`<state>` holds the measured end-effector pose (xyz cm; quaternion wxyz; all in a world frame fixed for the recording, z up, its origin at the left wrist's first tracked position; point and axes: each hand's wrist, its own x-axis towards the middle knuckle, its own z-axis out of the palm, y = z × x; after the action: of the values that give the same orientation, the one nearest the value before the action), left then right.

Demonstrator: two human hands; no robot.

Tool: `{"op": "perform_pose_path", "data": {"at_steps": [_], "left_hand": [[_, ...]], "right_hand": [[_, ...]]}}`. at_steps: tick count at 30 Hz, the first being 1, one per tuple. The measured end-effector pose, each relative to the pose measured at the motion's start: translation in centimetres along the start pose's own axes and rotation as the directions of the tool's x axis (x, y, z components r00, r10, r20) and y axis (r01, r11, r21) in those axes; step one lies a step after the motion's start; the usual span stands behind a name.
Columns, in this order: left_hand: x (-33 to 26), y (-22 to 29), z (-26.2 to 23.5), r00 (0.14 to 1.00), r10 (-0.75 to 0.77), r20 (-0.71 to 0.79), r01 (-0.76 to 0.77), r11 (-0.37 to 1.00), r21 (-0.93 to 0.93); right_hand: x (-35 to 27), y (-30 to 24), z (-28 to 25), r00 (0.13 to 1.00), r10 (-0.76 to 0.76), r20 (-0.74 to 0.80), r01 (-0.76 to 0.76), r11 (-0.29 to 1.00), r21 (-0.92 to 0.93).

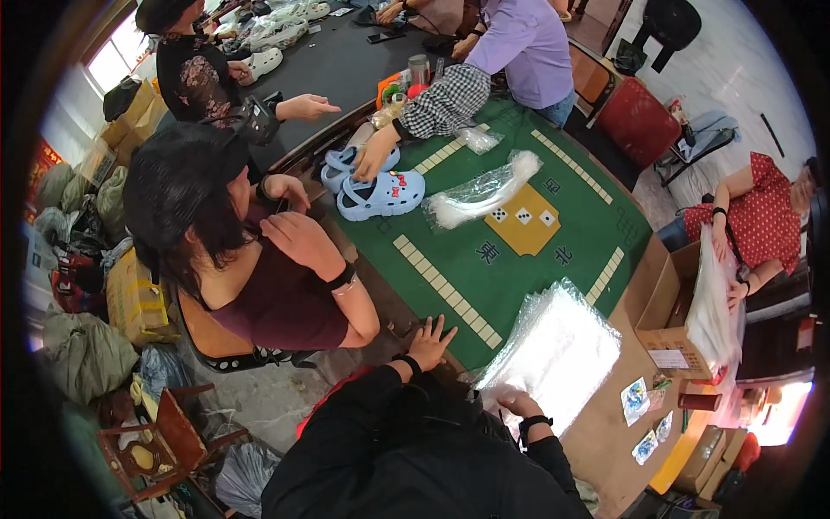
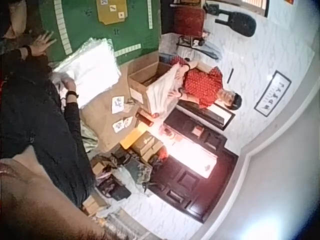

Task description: Packing blue clogs into plastic bags and preparing them for shipment.

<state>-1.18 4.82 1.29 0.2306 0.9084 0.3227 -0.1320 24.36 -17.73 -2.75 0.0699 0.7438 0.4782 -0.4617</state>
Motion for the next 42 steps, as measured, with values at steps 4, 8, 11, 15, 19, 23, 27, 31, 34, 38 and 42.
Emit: {"op": "perform_pose_path", "data": {"at_steps": [4, 8, 11, 15, 19, 23, 27, 31, 34, 38, 42], "left_hand": [[-0.5, -0.1, -0.4, 1.000, -0.022, 0.021, 0.022, 1.000, 0.012], [-0.1, 0.2, -0.5, 1.000, -0.003, 0.004, 0.003, 1.000, 0.018], [-0.2, 0.1, -0.2, 1.000, -0.002, -0.027, 0.003, 1.000, 0.028], [-0.4, -0.3, 0.2, 0.999, -0.006, -0.044, 0.008, 0.999, 0.045], [-0.1, -0.1, 0.2, 0.998, 0.014, -0.065, -0.011, 0.999, 0.048], [-0.4, -0.4, 0.6, 0.997, -0.005, -0.078, 0.009, 0.998, 0.054], [-0.5, -0.3, 0.4, 0.997, -0.004, -0.082, 0.008, 0.999, 0.053], [-0.4, -0.4, 0.7, 0.996, 0.002, -0.087, 0.003, 0.998, 0.058], [-0.5, -0.4, 0.7, 0.995, 0.003, -0.097, 0.003, 0.998, 0.061], [-0.1, 0.0, 0.6, 0.994, 0.023, -0.106, -0.015, 0.997, 0.074], [-0.3, -0.6, 1.4, 0.986, 0.027, -0.164, -0.017, 0.998, 0.061]], "right_hand": [[-1.1, -2.3, -1.7, 0.998, 0.052, 0.029, -0.051, 0.999, -0.017], [-0.4, -0.7, -0.5, 0.999, 0.032, 0.010, -0.032, 0.999, -0.017], [0.0, -0.4, -0.1, 0.997, 0.082, 0.013, -0.081, 0.994, -0.073], [-0.1, -1.2, -0.7, 0.995, 0.067, 0.073, -0.062, 0.995, -0.075], [0.6, 0.1, 0.3, 0.995, 0.076, 0.062, -0.071, 0.994, -0.083], [0.2, -1.2, -0.4, 0.991, 0.120, 0.063, -0.112, 0.987, -0.118], [0.8, -0.3, 0.2, 0.993, 0.103, 0.060, -0.096, 0.989, -0.112], [1.1, 0.1, 0.7, 0.995, 0.069, 0.072, -0.061, 0.993, -0.104], [-0.2, -1.5, -0.7, 0.990, 0.119, 0.077, -0.112, 0.990, -0.090], [-0.1, -0.7, -0.4, 0.988, 0.133, 0.081, -0.128, 0.989, -0.068], [-0.9, -2.7, -1.9, 0.985, 0.135, 0.106, -0.128, 0.989, -0.069]]}}
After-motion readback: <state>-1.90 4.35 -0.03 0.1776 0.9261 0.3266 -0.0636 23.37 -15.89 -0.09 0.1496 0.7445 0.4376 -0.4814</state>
